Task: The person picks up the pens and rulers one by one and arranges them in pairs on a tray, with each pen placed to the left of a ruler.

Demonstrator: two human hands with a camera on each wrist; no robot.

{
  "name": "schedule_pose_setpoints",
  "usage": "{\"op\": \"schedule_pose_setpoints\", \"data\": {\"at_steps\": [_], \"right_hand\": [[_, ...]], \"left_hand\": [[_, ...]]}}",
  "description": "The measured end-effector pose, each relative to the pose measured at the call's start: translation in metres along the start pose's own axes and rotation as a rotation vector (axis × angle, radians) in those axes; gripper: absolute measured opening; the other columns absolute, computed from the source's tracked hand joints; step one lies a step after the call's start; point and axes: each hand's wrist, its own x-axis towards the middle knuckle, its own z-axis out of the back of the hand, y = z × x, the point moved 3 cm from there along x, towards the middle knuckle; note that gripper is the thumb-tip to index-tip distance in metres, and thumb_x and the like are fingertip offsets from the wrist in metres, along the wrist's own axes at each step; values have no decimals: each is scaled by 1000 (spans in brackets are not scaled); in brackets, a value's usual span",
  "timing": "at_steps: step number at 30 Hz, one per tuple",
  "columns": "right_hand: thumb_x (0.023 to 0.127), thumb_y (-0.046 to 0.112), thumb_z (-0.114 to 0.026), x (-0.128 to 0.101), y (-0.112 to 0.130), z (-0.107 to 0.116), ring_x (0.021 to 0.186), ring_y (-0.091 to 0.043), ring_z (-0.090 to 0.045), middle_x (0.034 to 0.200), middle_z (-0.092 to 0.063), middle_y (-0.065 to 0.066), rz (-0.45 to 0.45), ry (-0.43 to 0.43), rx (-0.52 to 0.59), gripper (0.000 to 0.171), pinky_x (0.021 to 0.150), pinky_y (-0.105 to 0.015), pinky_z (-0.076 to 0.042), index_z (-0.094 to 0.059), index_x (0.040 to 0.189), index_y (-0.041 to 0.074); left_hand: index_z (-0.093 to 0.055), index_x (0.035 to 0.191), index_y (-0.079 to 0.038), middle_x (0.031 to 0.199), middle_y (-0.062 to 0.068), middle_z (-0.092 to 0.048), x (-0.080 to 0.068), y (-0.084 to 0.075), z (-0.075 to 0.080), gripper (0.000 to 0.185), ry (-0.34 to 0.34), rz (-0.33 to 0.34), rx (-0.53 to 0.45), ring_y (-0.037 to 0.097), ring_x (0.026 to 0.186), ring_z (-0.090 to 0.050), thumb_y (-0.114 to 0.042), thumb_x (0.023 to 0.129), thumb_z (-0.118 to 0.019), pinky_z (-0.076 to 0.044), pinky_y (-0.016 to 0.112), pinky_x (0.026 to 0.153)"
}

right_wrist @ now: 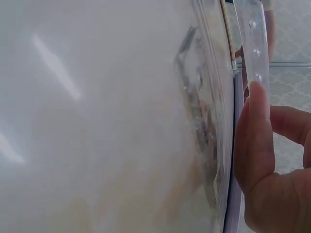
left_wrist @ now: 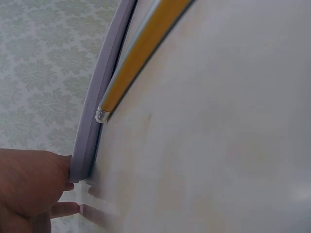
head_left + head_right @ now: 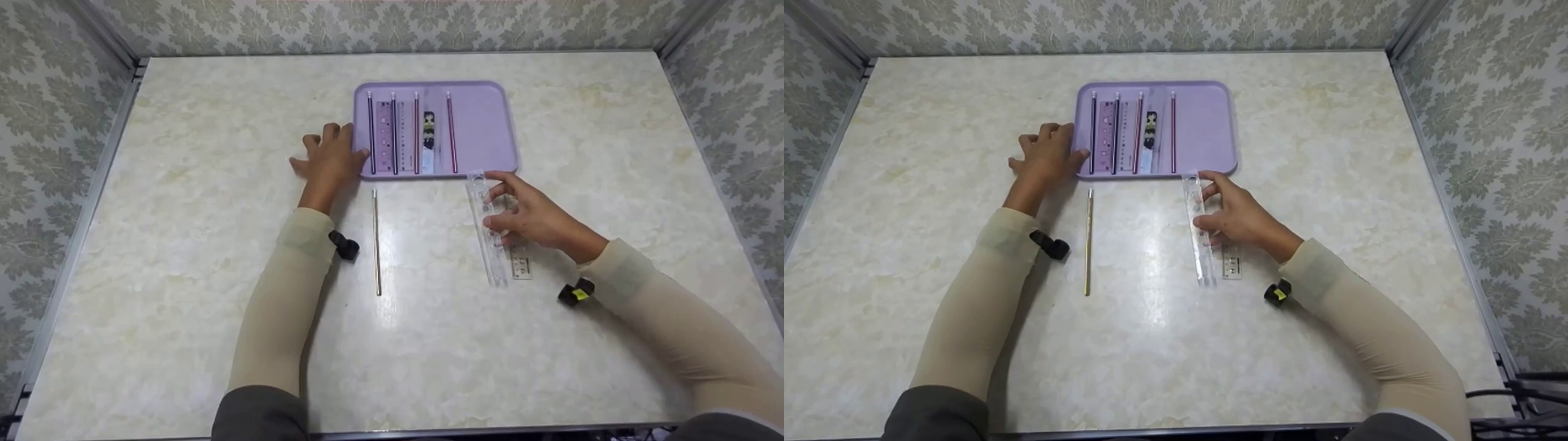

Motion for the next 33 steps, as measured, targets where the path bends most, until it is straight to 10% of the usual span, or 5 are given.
{"op": "schedule_pose_setpoints", "data": {"at_steps": [33], "right_hand": [[92,6,-74,33,23,16,96,-21,-67,138,-45,-5,69,-127,113,84,64,-37,-62,-30,159,30]], "left_hand": [[-20,163,-36,169,-4,-18,-1,-1,-1,71,-21,-16,1,42,152,-10,-57,102,-50,-8,82,111]]}}
